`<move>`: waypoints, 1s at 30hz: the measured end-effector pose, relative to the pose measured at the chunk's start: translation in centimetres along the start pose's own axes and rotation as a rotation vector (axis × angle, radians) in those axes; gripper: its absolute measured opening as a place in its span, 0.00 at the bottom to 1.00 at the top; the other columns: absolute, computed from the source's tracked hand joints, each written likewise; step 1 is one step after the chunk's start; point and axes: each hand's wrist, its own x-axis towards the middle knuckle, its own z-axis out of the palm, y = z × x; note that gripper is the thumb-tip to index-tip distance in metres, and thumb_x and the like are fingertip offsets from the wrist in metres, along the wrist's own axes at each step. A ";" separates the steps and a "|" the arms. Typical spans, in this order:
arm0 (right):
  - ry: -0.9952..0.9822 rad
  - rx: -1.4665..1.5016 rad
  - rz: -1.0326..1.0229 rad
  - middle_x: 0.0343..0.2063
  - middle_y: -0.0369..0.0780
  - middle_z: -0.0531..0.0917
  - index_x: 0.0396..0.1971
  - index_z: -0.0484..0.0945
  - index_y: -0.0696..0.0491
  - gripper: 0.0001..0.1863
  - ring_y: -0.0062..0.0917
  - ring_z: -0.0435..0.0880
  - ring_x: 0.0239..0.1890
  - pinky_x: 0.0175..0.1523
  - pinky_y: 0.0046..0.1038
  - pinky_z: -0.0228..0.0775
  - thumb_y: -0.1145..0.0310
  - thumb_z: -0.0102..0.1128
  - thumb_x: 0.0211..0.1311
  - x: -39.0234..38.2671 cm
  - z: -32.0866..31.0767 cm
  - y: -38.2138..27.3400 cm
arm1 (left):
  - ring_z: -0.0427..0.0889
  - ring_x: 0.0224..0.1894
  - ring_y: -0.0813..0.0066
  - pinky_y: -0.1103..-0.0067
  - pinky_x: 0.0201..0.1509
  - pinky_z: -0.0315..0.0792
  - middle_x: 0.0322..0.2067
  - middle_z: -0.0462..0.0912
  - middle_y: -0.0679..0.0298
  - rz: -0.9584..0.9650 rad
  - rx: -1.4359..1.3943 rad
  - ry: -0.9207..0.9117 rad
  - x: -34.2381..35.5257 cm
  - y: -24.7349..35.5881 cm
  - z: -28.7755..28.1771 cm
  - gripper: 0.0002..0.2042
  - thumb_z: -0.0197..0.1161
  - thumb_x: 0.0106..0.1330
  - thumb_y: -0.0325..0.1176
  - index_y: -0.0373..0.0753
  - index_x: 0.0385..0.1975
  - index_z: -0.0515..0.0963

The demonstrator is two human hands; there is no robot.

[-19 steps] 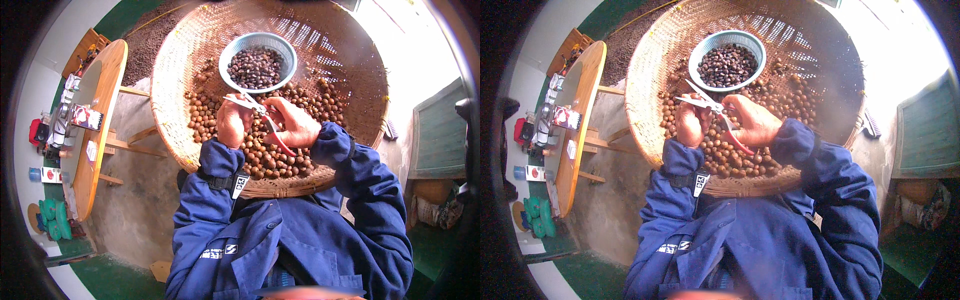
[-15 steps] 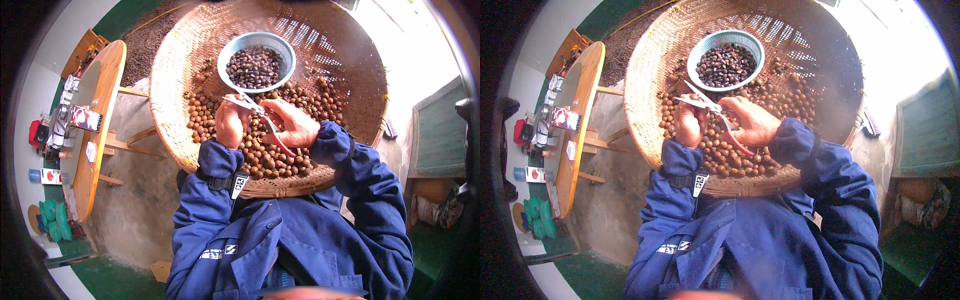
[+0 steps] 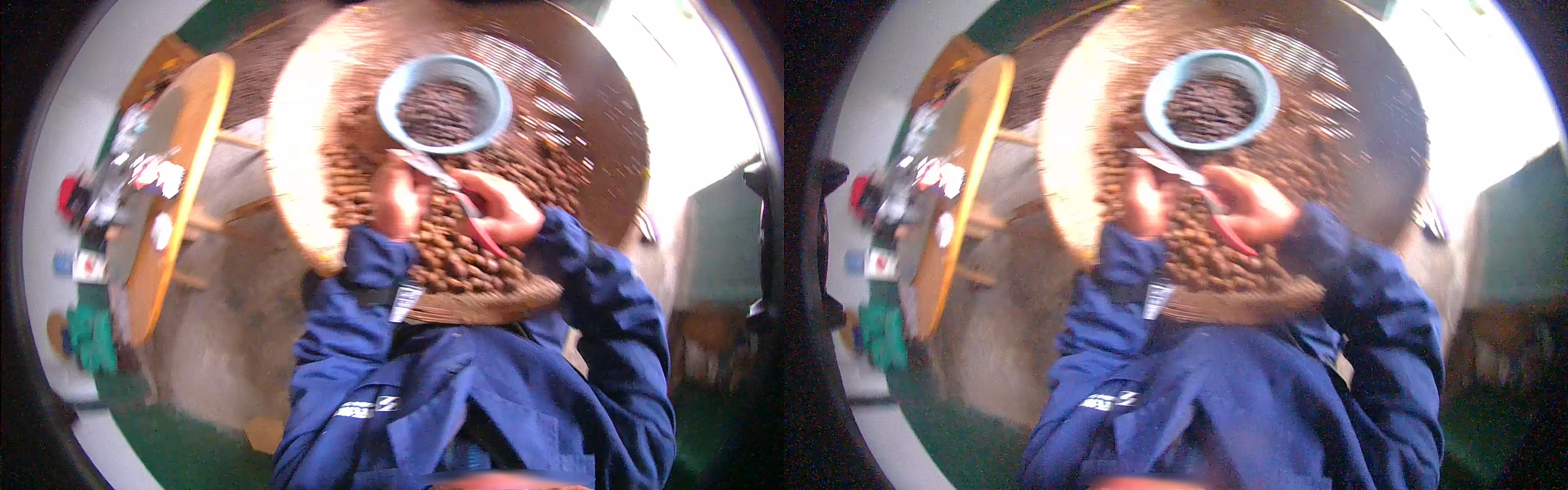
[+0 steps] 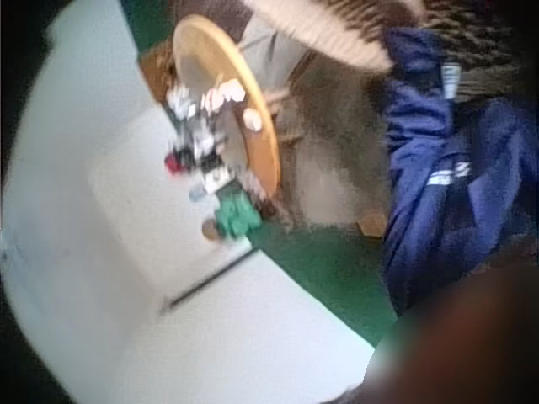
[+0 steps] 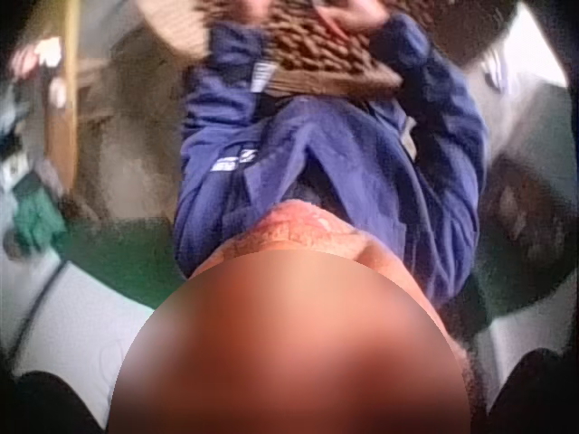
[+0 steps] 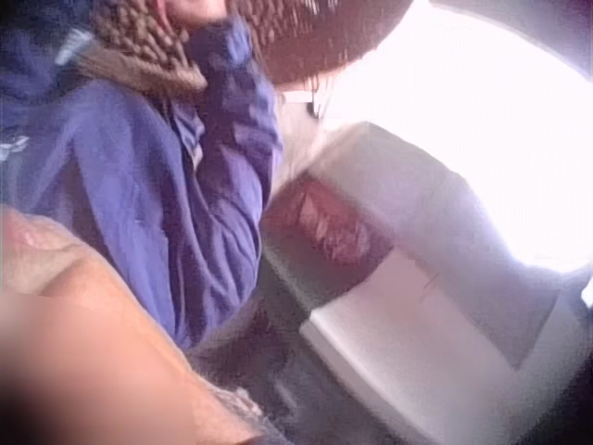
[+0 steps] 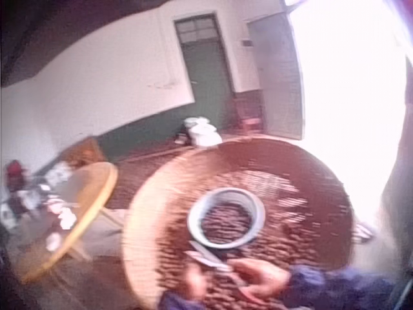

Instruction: The person uses red-handled scissors to cut the shells of brown nuts held in the left hand, then removes the inner kernel and places it into a small blue bowl set inside a large woven basket. The process repeats continuously with each nut handled one at a time.

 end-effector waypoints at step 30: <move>-0.062 0.160 0.409 0.37 0.35 0.80 0.57 0.70 0.58 0.31 0.17 0.75 0.38 0.44 0.23 0.71 0.68 0.68 0.52 -0.9 0.0 -1.4 | 0.66 0.15 0.87 0.87 0.17 0.59 0.18 0.72 0.74 0.122 0.381 0.001 -0.2 0.7 -0.1 0.19 0.45 0.75 0.50 0.44 0.33 0.76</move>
